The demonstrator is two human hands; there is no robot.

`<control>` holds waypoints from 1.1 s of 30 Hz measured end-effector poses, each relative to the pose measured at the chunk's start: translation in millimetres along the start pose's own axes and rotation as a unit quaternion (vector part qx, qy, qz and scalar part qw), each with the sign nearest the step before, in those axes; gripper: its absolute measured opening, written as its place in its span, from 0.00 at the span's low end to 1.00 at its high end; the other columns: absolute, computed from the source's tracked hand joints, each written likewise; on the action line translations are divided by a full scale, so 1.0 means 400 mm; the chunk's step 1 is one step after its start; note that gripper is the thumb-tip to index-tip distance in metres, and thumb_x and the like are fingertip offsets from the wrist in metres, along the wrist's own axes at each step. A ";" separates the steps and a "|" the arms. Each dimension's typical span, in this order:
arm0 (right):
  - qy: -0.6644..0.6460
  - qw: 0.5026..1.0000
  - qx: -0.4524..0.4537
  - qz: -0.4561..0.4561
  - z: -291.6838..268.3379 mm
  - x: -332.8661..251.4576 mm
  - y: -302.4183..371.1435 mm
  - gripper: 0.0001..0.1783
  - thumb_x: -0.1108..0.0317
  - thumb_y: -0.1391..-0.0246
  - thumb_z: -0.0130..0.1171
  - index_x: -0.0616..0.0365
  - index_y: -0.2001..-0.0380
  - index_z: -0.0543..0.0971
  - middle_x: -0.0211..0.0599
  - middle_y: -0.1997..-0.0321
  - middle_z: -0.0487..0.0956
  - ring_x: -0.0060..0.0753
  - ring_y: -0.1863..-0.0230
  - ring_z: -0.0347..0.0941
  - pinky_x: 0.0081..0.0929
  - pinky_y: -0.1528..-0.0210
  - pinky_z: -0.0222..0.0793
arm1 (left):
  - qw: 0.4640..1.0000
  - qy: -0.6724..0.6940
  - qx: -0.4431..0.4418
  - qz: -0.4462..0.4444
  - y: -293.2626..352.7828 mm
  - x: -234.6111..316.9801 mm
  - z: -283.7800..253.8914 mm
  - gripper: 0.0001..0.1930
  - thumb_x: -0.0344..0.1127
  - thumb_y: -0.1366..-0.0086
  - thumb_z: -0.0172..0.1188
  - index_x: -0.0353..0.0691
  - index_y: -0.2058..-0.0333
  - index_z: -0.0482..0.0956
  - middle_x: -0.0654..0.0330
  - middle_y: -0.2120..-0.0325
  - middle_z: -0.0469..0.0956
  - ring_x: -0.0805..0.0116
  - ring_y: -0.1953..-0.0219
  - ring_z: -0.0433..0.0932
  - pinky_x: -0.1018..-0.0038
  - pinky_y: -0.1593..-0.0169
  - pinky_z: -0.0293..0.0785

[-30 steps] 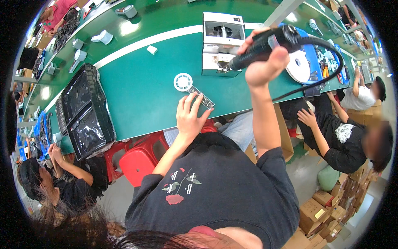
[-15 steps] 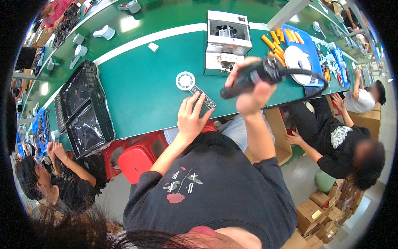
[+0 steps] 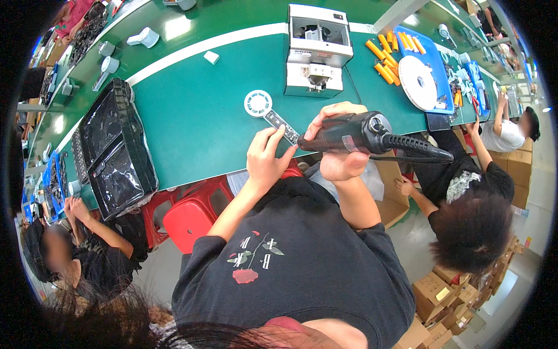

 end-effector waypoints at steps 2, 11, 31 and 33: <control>0.002 1.000 0.000 0.007 0.001 0.007 -0.001 0.50 0.20 0.52 0.46 0.65 0.56 0.66 0.46 0.64 0.71 0.38 0.74 0.74 0.34 0.69 0.75 | 1.000 0.000 0.001 -0.001 0.000 0.000 -0.001 0.27 0.30 0.57 0.74 0.36 0.54 0.77 0.54 0.62 0.75 0.54 0.61 0.77 0.64 0.59 0.75; 0.020 1.000 0.007 0.016 0.008 0.021 0.017 0.51 0.20 0.54 0.49 0.64 0.56 0.66 0.45 0.65 0.72 0.37 0.74 0.74 0.33 0.68 0.75 | 1.000 -0.002 0.000 -0.002 -0.002 0.000 0.001 0.26 0.28 0.58 0.72 0.36 0.55 0.77 0.54 0.62 0.75 0.53 0.61 0.77 0.64 0.59 0.75; 0.026 0.999 -0.028 -0.033 0.030 0.030 0.031 0.53 0.15 0.61 0.47 0.65 0.63 0.67 0.41 0.70 0.72 0.33 0.78 0.73 0.28 0.75 0.74 | 1.000 -0.015 -0.001 0.011 -0.001 0.003 0.002 0.28 0.29 0.58 0.72 0.36 0.54 0.77 0.54 0.63 0.75 0.53 0.61 0.76 0.63 0.57 0.74; 0.022 0.998 -0.044 -0.039 0.040 0.031 0.028 0.53 0.15 0.61 0.48 0.65 0.64 0.67 0.41 0.71 0.72 0.32 0.79 0.73 0.28 0.75 0.74 | 0.999 -0.016 -0.028 -0.006 0.003 -0.003 0.011 0.26 0.33 0.53 0.71 0.36 0.53 0.76 0.54 0.62 0.74 0.52 0.59 0.75 0.61 0.52 0.73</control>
Point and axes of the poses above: each hand's wrist, its own y-axis away from the middle knuckle, its own z-axis out of the palm, x = y × z, the point moved 10 cm from there along -y, towards the middle knuckle
